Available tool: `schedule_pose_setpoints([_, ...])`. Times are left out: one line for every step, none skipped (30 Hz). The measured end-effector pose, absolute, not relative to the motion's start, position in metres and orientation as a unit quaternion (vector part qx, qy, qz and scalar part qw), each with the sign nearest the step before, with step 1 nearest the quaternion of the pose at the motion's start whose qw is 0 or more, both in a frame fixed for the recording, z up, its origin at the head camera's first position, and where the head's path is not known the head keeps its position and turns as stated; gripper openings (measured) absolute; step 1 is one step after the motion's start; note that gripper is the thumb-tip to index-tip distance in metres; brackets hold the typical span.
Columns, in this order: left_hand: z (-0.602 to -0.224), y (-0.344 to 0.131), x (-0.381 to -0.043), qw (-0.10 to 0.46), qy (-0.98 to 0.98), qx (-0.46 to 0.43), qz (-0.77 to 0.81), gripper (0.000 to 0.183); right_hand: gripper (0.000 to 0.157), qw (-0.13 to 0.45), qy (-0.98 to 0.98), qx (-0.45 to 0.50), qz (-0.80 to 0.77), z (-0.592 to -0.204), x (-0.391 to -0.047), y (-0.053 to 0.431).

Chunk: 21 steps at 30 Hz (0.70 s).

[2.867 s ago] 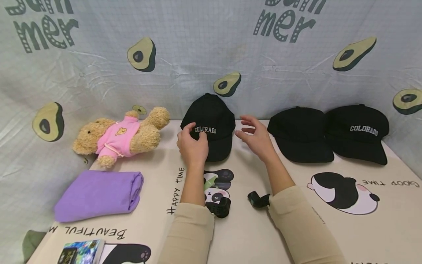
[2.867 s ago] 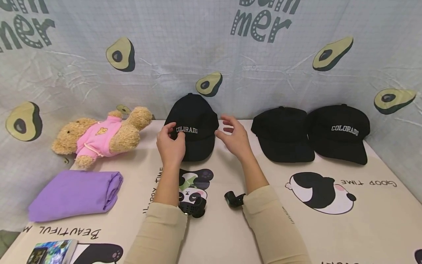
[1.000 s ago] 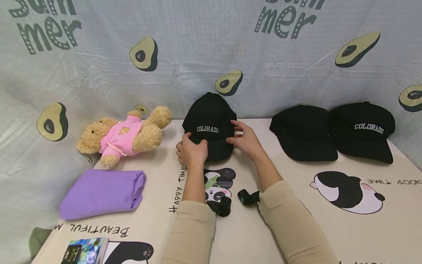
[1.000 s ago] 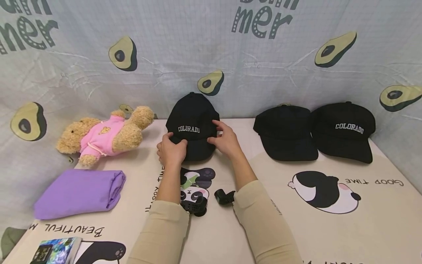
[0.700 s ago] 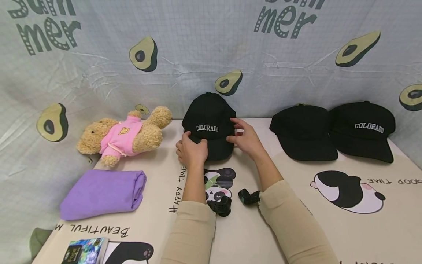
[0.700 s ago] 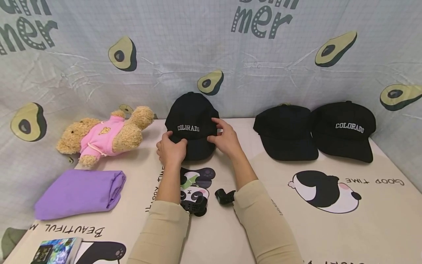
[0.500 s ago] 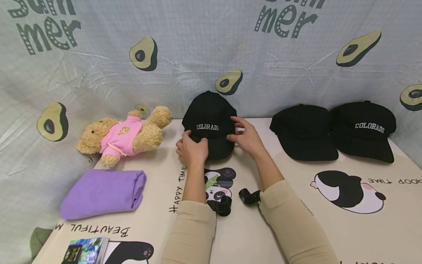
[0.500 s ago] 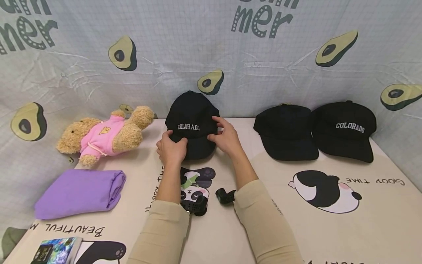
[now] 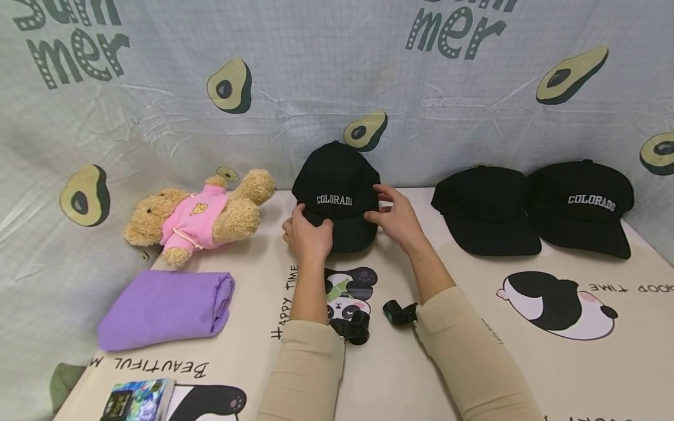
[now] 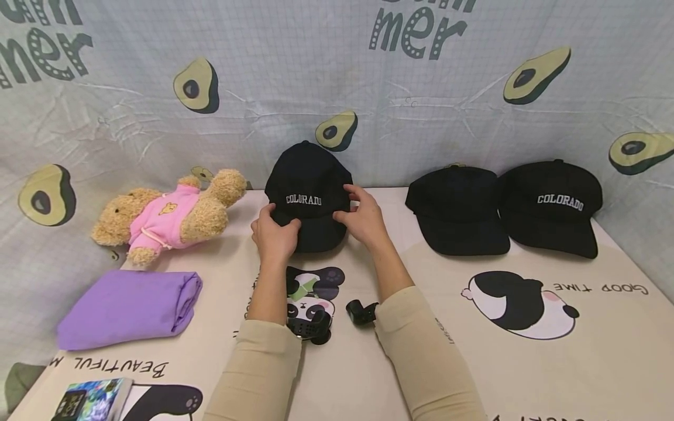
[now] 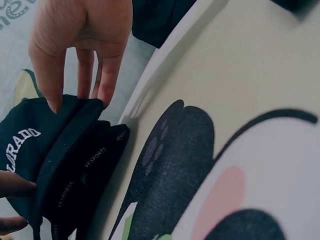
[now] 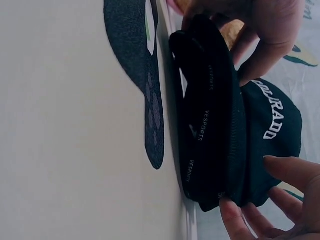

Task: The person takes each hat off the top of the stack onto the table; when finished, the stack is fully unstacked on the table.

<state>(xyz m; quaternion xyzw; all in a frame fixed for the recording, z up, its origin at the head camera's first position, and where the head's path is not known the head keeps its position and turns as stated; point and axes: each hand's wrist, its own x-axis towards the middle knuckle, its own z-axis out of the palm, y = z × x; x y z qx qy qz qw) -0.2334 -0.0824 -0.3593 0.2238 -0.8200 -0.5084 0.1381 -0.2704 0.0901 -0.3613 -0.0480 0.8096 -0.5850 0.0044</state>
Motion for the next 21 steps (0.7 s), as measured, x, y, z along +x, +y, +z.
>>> schedule_pose_setpoints([-0.359,-0.083,-0.233,0.138,-0.82,0.221,-0.51,0.067,0.07,0.003,0.809,-0.048,-0.586,-0.361,-0.27,0.09])
schedule_pose_setpoints([-0.359,-0.083,-0.233,0.138,-0.821,0.219,-0.509,0.067,0.07,0.002,0.808,-0.048,-0.588,-0.361,-0.27,0.09])
schedule_pose_setpoints([-0.359,-0.083,-0.233,0.138,-0.821,0.217,-0.509,0.067,0.069,0.001,0.807,-0.048,-0.588,-0.36,-0.27,0.09])
schedule_pose_setpoints([-0.358,-0.083,-0.233,0.139,-0.821,0.215,-0.51,0.067,0.069,0.0,0.807,-0.048,-0.589,-0.36,-0.269,0.09])
schedule_pose_setpoints([-0.358,-0.083,-0.233,0.139,-0.821,0.213,-0.511,0.067,0.069,-0.001,0.806,-0.048,-0.589,-0.359,-0.269,0.091])
schedule_pose_setpoints([-0.357,-0.083,-0.233,0.139,-0.82,0.212,-0.513,0.067,0.068,-0.003,0.805,-0.048,-0.591,-0.359,-0.269,0.091])
schedule_pose_setpoints([-0.357,-0.083,-0.233,0.141,-0.82,0.21,-0.514,0.068,0.068,-0.005,0.805,-0.049,-0.591,-0.358,-0.269,0.091])
schedule_pose_setpoints([-0.357,-0.082,-0.233,0.142,-0.819,0.209,-0.514,0.068,0.068,-0.006,0.805,-0.048,-0.591,-0.358,-0.268,0.091])
schedule_pose_setpoints([-0.356,-0.082,-0.233,0.144,-0.819,0.208,-0.516,0.067,0.068,-0.007,0.806,-0.048,-0.59,-0.357,-0.268,0.091])
schedule_pose_setpoints([-0.356,-0.082,-0.233,0.145,-0.818,0.207,-0.516,0.067,0.068,-0.009,0.806,-0.049,-0.59,-0.357,-0.268,0.09])
schedule_pose_setpoints([-0.356,-0.082,-0.232,0.146,-0.818,0.206,-0.518,0.067,0.068,-0.01,0.807,-0.048,-0.589,-0.357,-0.268,0.091])
schedule_pose_setpoints([-0.355,-0.082,-0.232,0.146,-0.817,0.206,-0.518,0.067,0.068,-0.012,0.807,-0.048,-0.589,-0.356,-0.268,0.091])
schedule_pose_setpoints([-0.355,-0.082,-0.232,0.147,-0.817,0.205,-0.518,0.067,0.068,-0.012,0.807,-0.047,-0.588,-0.355,-0.267,0.091])
schedule_pose_setpoints([-0.355,-0.082,-0.232,0.146,-0.817,0.205,-0.519,0.067,0.068,-0.013,0.807,-0.047,-0.588,-0.354,-0.267,0.091])
schedule_pose_setpoints([-0.354,-0.081,-0.232,0.146,-0.816,0.204,-0.52,0.067,0.068,-0.014,0.807,-0.046,-0.588,-0.354,-0.267,0.091])
schedule_pose_setpoints([-0.354,-0.081,-0.232,0.146,-0.816,0.204,-0.52,0.067,0.068,-0.014,0.807,-0.046,-0.588,-0.353,-0.266,0.091])
schedule_pose_setpoints([-0.353,-0.081,-0.232,0.146,-0.816,0.204,-0.52,0.067,0.068,-0.015,0.807,-0.046,-0.589,-0.352,-0.266,0.091])
schedule_pose_setpoints([-0.352,-0.081,-0.231,0.146,-0.816,0.203,-0.521,0.067,0.068,-0.016,0.805,-0.046,-0.591,-0.351,-0.266,0.092])
schedule_pose_setpoints([-0.352,-0.081,-0.231,0.146,-0.816,0.202,-0.521,0.067,0.068,-0.016,0.805,-0.046,-0.591,-0.351,-0.266,0.092])
schedule_pose_setpoints([-0.351,-0.08,-0.23,0.147,-0.816,0.2,-0.521,0.067,0.068,-0.016,0.805,-0.046,-0.592,-0.35,-0.266,0.092])
schedule_pose_setpoints([-0.35,-0.08,-0.23,0.147,-0.816,0.199,-0.522,0.067,0.067,-0.017,0.804,-0.046,-0.592,-0.349,-0.266,0.093])
